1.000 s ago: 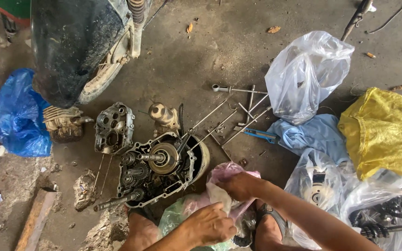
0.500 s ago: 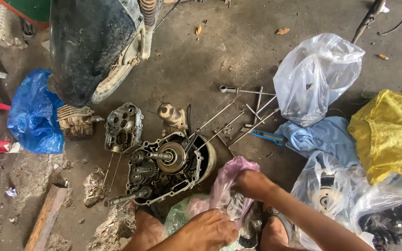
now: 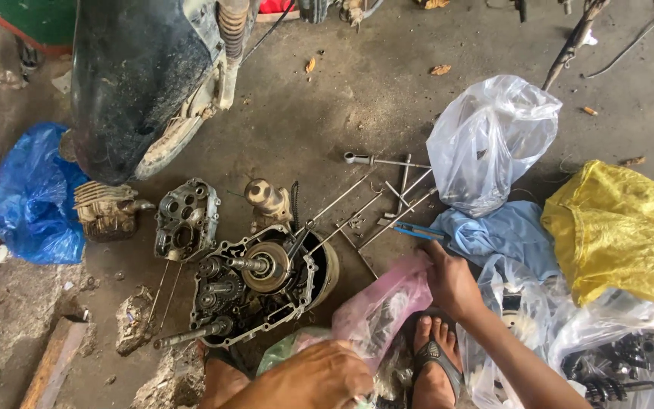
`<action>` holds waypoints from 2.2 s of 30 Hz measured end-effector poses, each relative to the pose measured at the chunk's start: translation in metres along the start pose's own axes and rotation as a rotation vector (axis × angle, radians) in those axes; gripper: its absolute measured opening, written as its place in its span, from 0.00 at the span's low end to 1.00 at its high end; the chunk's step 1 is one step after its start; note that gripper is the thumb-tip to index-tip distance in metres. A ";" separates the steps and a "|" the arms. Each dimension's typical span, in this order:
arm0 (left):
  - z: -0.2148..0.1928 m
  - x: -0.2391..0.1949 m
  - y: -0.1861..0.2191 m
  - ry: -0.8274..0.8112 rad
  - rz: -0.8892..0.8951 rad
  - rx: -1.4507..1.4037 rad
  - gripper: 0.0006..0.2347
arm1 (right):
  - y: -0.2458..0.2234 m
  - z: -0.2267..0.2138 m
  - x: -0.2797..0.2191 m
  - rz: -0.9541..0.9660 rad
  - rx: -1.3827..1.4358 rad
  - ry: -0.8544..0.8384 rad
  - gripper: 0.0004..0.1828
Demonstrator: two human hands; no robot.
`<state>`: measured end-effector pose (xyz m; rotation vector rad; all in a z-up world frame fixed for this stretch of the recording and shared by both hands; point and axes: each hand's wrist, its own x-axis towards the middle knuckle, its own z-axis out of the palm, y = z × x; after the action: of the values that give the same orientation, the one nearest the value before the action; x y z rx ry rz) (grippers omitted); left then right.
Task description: The person sits on the floor and organizes various small mechanical parts, including gears and bolts, from plastic bags. They then pick up a tube of lubricant, open it, and apply the substance to a metal component of a disassembled engine block.
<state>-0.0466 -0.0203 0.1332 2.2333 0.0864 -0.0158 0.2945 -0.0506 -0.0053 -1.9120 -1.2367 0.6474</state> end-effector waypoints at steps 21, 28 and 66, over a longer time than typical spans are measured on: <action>0.030 0.123 -0.073 0.563 -0.103 -0.538 0.08 | 0.057 -0.070 -0.068 0.182 -0.320 -0.681 0.20; 0.088 0.142 -0.107 0.916 -0.332 -0.962 0.16 | -0.039 -0.071 -0.058 -0.133 -0.345 -0.591 0.20; 0.091 0.113 -0.112 0.559 -0.168 0.283 0.10 | 0.106 0.055 -0.020 0.443 0.842 -1.049 0.14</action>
<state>0.0601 -0.0167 -0.0151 2.4428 0.6065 0.5352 0.3015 -0.0778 -0.1231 -1.0618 -0.7979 2.1766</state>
